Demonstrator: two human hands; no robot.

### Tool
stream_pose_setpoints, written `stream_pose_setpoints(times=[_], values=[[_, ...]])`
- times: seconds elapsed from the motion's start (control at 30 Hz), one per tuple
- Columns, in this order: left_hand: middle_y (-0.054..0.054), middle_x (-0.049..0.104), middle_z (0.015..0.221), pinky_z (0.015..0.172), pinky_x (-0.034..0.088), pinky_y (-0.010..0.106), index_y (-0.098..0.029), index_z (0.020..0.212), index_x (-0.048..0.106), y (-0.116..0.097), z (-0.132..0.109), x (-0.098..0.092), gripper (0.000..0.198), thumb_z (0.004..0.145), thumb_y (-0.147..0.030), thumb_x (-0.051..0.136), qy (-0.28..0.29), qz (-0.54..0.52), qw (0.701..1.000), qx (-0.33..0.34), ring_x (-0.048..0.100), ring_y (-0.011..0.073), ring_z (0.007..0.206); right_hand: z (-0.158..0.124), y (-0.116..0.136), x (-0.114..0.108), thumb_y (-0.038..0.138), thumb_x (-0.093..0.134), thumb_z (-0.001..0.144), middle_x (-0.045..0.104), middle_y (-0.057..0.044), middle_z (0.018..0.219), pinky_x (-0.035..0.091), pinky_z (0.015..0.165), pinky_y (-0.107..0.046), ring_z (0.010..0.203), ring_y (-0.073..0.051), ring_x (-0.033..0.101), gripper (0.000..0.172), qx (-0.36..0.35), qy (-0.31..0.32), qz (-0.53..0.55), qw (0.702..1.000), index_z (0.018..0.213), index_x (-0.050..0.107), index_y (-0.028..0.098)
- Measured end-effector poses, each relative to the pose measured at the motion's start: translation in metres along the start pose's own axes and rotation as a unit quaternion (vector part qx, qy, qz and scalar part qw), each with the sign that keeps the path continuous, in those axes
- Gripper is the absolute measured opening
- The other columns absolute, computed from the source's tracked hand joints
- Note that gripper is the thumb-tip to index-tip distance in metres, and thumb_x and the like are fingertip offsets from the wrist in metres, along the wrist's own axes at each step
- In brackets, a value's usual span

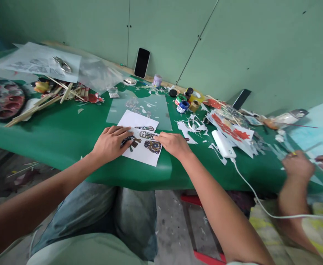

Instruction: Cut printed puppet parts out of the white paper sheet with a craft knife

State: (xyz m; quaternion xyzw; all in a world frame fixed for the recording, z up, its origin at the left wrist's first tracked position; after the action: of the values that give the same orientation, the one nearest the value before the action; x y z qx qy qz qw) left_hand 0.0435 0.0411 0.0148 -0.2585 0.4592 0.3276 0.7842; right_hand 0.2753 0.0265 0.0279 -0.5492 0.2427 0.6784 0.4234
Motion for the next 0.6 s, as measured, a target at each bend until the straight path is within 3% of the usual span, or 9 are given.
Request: stream_pose_setpoints(times=[0.6], values=[[0.003, 0.061, 0.133, 0.094, 0.043, 0.044, -0.022, 0.119, 0.064, 0.000, 0.000, -0.002, 0.035, 0.096, -0.038, 0.043, 0.001, 0.010, 1.000, 0.000, 0.055, 0.0283, 0.118, -0.023, -0.013, -0.002, 0.023, 0.041, 0.096, 0.073, -0.001, 0.096, 0.037, 0.052, -0.021, 0.069, -0.010, 0.062, 0.034, 0.055, 0.015, 0.003, 0.998, 0.109, 0.072, 0.026]])
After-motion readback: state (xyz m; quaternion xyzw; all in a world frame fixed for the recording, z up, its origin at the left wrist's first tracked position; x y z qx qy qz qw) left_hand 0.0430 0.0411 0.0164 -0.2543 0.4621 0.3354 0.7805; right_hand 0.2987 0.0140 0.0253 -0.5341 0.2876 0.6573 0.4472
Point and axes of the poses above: each hand's wrist, its own z-axis towards the middle knuckle, its own x-axis out of the palm, y = z × x, the point moved 4 cm from there along z, towards the middle knuckle
